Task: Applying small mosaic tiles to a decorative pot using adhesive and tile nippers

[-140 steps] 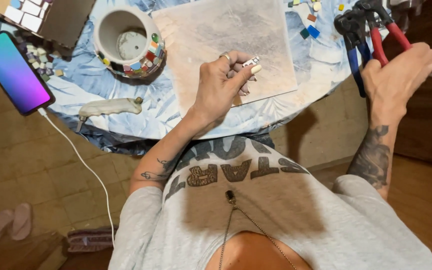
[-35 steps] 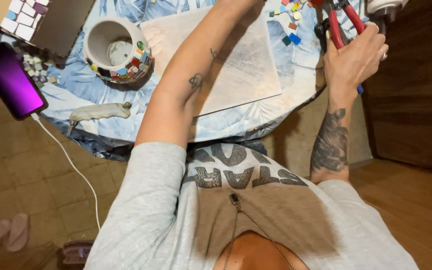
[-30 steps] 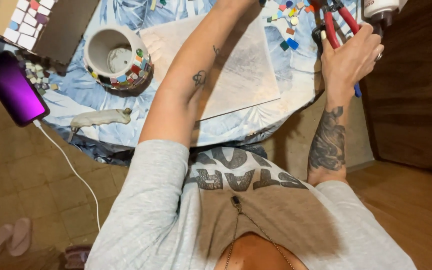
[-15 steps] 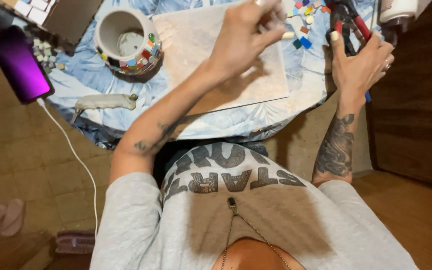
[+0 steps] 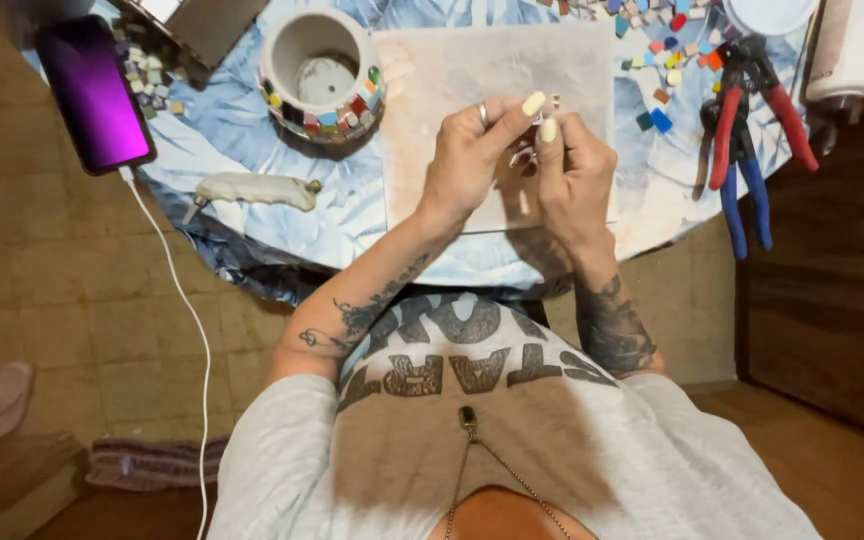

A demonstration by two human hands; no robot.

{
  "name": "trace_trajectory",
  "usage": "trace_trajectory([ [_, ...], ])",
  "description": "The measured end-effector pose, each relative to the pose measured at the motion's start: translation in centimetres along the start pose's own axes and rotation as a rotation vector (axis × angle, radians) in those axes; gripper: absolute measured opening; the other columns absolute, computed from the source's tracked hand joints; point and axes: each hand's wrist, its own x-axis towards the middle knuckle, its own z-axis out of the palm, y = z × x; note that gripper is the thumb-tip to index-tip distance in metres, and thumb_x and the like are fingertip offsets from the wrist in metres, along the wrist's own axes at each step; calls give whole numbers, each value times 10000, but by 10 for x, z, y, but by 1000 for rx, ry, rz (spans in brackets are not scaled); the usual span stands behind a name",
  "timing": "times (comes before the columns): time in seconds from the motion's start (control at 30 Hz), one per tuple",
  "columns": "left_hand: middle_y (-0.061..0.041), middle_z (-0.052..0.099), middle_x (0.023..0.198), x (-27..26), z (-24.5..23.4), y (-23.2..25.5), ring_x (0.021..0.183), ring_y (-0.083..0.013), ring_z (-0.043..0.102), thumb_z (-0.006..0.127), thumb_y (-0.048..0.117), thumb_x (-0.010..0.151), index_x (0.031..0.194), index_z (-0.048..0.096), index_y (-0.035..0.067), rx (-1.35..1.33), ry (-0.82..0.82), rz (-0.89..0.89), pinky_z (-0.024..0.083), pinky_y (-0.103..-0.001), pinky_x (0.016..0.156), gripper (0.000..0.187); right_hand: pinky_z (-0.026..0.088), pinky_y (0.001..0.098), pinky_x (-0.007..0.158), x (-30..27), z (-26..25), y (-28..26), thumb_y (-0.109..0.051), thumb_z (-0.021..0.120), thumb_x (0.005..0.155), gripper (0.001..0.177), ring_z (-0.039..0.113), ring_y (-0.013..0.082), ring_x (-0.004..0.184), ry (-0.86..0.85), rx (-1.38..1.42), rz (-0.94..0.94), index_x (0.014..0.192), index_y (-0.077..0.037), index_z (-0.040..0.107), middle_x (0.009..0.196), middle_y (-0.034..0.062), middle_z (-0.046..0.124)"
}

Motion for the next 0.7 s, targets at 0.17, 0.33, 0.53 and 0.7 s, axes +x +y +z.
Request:
trace_trajectory([
  [0.17, 43, 588, 633, -2, -6, -4, 545, -34, 430, 537, 275, 810, 930, 649, 111, 254, 115, 150, 355, -180, 449, 232, 302, 262, 496, 5, 9, -7, -246, 375, 946, 310, 382, 97, 567, 31, 73, 12, 773, -20, 499, 624, 23, 446],
  [0.33, -75, 640, 680, -12, -7, 0, 650, -93, 596, 507, 209, 852, 972, 623, 111, 357, 116, 362, 518, -246, 595, 194, 402, 234, 535, 9, 12, -10, -124, 441, 927, 265, 401, 72, 573, 66, 254, 54, 711, -23, 556, 529, 44, 474],
  [0.53, -154, 633, 901, -14, -11, -7, 830, -235, 631, 582, 40, 744, 1093, 518, 31, 427, 137, 504, 529, -315, 716, 354, 369, 196, 549, 11, 14, -18, -145, 454, 926, 254, 361, 44, 614, 60, 349, 156, 712, -48, 551, 552, -26, 427],
  [0.7, -70, 637, 760, -10, -15, -10, 703, -192, 636, 621, 48, 715, 927, 600, 61, 538, 203, 645, 536, -262, 590, 213, 293, 157, 480, 12, 12, -27, -108, 468, 915, 269, 302, 26, 520, 12, 439, 191, 651, -71, 505, 461, -34, 344],
])
